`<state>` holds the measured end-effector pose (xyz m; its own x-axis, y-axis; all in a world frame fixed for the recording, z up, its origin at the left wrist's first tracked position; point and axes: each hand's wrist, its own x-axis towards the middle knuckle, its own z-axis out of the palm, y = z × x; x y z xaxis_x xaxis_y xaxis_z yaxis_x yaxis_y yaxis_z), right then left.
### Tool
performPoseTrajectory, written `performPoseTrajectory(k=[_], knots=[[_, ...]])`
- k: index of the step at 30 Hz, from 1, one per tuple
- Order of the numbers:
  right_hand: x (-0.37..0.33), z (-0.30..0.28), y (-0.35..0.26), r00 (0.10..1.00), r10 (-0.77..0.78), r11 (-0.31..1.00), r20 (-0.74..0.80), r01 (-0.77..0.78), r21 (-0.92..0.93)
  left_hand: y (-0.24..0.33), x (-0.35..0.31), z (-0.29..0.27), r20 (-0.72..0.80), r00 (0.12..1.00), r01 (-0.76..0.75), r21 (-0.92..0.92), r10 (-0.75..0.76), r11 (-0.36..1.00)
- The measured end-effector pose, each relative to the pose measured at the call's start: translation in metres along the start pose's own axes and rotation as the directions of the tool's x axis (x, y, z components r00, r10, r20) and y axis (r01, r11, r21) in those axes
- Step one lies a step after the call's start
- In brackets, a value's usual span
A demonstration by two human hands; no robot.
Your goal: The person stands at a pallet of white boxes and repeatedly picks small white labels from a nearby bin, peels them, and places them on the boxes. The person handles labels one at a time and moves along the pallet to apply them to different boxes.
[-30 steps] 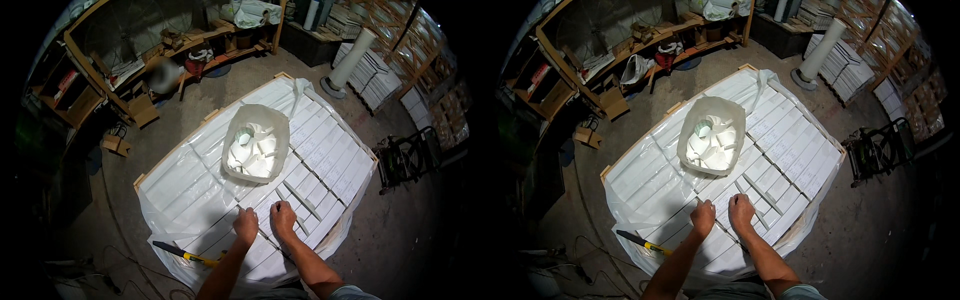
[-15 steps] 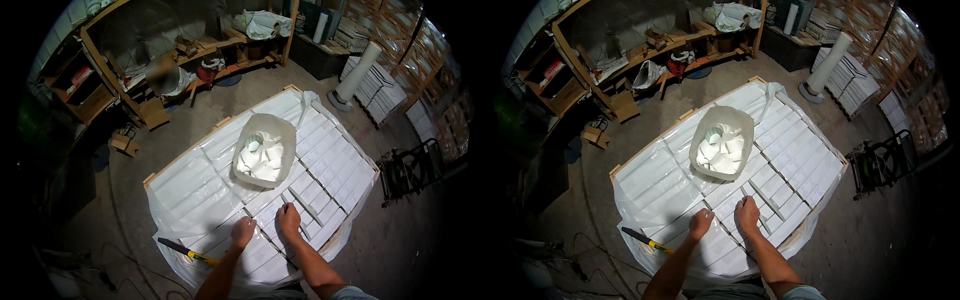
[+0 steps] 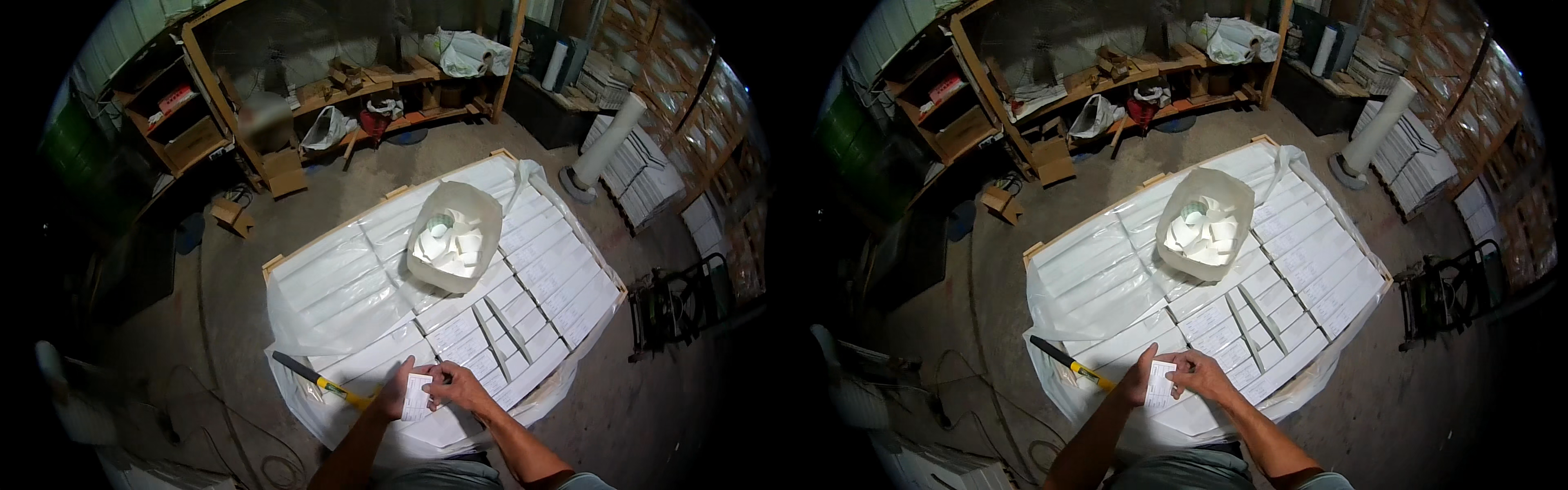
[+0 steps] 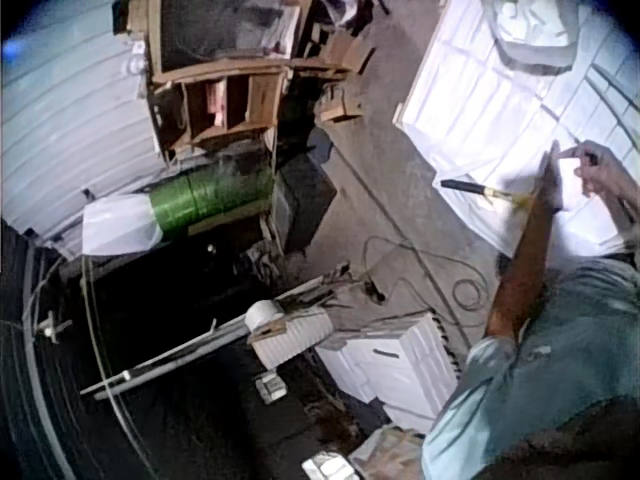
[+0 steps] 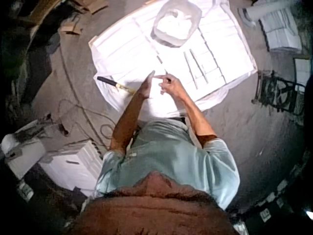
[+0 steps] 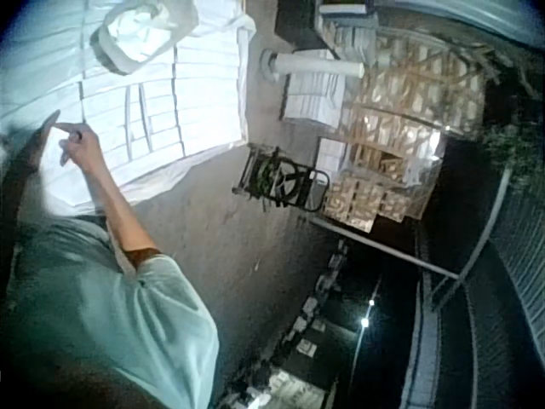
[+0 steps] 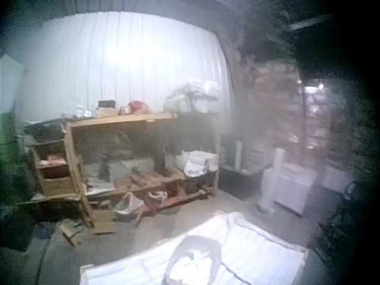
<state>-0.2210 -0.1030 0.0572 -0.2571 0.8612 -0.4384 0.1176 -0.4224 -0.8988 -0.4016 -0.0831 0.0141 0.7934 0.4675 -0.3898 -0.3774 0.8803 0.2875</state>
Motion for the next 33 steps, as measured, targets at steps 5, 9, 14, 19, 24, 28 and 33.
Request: performPoseTrajectory(k=[5,9,14,19,24,28,33], knots=[[-0.016,-0.010,0.002,0.988,0.143,0.975,0.056,-0.150,0.161,-0.011,-0.010,0.025,-0.128,0.991,0.040,-0.009,-0.041,0.999],[-0.028,-0.006,0.014,0.991,0.123,0.991,-0.057,-0.120,0.062,-0.028,-0.015,0.018,-0.103,0.995,0.009,0.014,-0.007,1.000],[-0.044,0.004,0.017,0.983,-0.004,0.999,-0.183,-0.002,-0.034,-0.041,-0.019,0.019,-0.106,0.994,-0.025,0.062,0.031,0.998],[-0.052,0.016,0.015,0.912,-0.300,0.888,-0.280,0.159,-0.431,-0.046,-0.022,0.027,-0.044,0.995,-0.084,0.073,0.087,0.994],[-0.056,0.021,0.006,0.841,-0.481,0.734,-0.247,0.233,-0.638,-0.051,-0.025,0.022,-0.072,0.992,-0.095,0.058,0.099,0.994],[-0.047,0.021,0.033,0.763,-0.504,0.823,-0.404,0.283,-0.493,-0.053,-0.024,0.024,-0.134,0.985,-0.105,0.064,0.112,0.992],[-0.033,0.008,0.047,0.859,0.005,0.983,-0.511,0.088,0.158,-0.049,-0.030,0.036,-0.240,0.968,-0.065,0.036,0.072,0.997]])
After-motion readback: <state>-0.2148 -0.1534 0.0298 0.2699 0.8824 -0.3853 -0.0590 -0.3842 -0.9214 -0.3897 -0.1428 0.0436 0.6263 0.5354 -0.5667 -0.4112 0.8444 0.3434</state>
